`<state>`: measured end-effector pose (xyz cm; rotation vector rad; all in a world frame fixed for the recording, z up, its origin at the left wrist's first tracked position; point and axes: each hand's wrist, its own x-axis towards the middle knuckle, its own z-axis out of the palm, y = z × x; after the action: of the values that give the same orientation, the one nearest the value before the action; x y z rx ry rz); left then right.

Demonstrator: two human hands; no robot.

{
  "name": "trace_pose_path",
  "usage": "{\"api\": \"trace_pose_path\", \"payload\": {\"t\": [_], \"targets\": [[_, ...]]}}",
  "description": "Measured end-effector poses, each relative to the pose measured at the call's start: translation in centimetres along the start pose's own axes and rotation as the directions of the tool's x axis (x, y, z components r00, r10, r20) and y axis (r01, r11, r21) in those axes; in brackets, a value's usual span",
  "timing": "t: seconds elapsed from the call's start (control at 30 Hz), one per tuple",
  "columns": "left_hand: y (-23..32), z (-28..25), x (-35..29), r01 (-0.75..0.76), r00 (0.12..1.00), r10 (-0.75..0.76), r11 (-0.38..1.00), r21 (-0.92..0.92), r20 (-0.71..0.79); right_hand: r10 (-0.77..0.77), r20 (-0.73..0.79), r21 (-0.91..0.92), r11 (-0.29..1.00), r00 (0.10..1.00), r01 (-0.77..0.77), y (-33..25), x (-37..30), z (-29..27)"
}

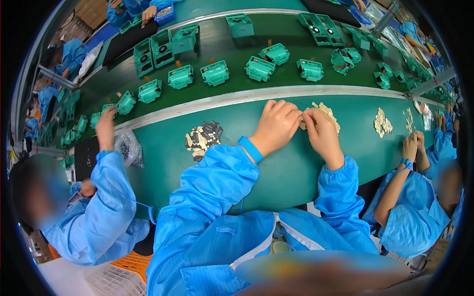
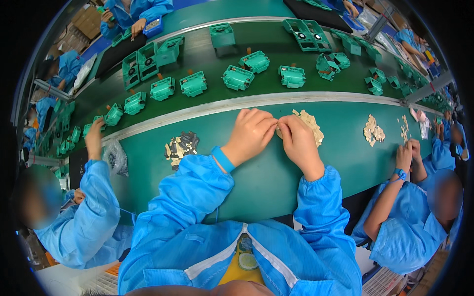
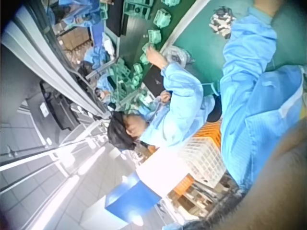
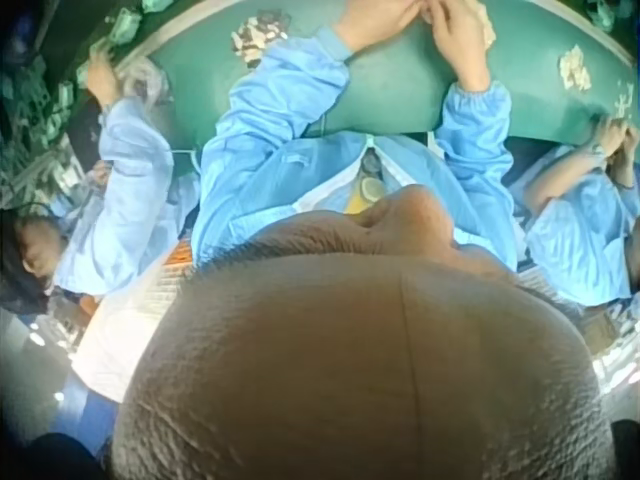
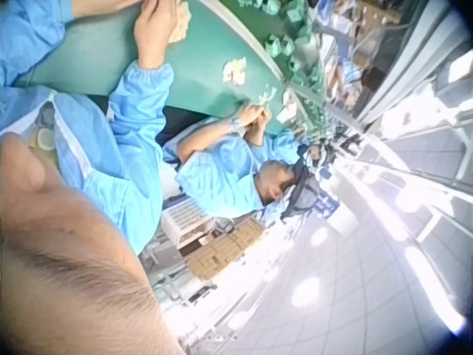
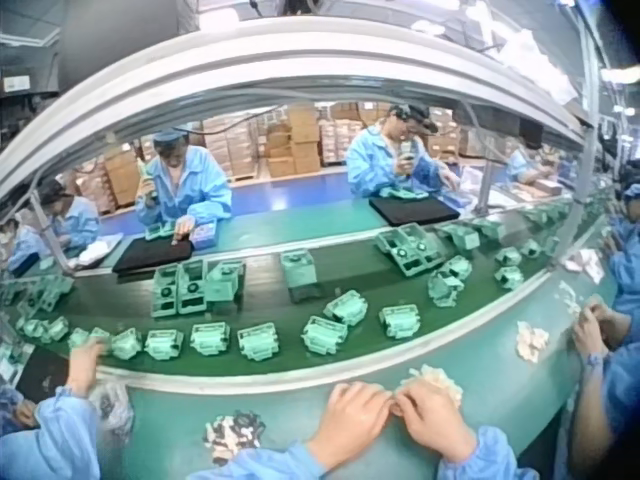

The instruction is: The person picks up a green plastic housing and a black component, fits the component into the housing by hand, and sets the assembly aside. They then pick up another black component and a tan adhesive strip, press them together, and set the piece back down.

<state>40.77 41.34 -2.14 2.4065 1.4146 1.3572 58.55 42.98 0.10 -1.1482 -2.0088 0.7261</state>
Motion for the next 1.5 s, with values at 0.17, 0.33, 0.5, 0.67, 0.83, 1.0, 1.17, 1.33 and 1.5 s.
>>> {"api": "trace_pose_path", "payload": {"t": [0.17, 0.33, 0.5, 0.67, 0.83, 1.0, 1.17, 1.33, 1.5], "targets": [[0.6, 0.3, 0.0, 0.017, 0.999, -0.017, 1.000, 0.013, 0.034, -0.012, 0.027, -0.019, 1.000, 1.000, 0.013, -0.1, -0.1, -0.8], [0.8, 0.9, 0.1, 0.056, 0.998, -0.056, 0.998, 0.006, 0.037, 0.025, 0.038, 0.000, 1.000, 0.999, -0.025, 0.2, -0.1, -1.3], [0.4, 1.9, 0.5, 0.338, 0.941, -0.338, 0.933, -0.122, 0.019, 0.278, -0.168, 0.049, 0.961, 0.946, -0.274, 3.1, 0.1, -3.8], [1.7, 3.6, 0.9, 0.238, 0.964, -0.234, 0.971, -0.016, 0.122, 0.425, -0.276, 0.292, 0.892, 0.862, -0.346, 5.0, 0.5, -4.9], [1.7, 4.3, 0.9, 0.242, 0.952, -0.227, 0.969, -0.051, 0.207, 0.433, -0.091, 0.477, 0.809, 0.897, -0.342, 4.5, 0.7, -4.1], [2.0, 4.6, 2.1, 0.268, 0.949, -0.302, 0.924, -0.273, -0.089, 0.392, 0.058, 0.502, 0.783, 0.918, -0.366, 4.7, 0.4, -4.3], [1.5, 3.2, 2.4, 0.327, 0.945, -0.308, 0.912, -0.249, 0.113, 0.292, 0.082, 0.377, 0.876, 0.953, -0.301, 3.7, 0.3, -4.0], [1.2, 3.5, 2.3, 0.441, 0.892, -0.388, 0.862, -0.251, 0.232, 0.238, -0.077, 0.133, 0.965, 0.968, -0.227, 2.3, 0.7, -4.0], [0.9, 4.3, 2.3, 0.427, 0.904, -0.380, 0.823, -0.375, 0.195, 0.018, -0.129, 0.002, 1.000, 0.992, -0.018, 2.9, 0.7, -4.1]]}}
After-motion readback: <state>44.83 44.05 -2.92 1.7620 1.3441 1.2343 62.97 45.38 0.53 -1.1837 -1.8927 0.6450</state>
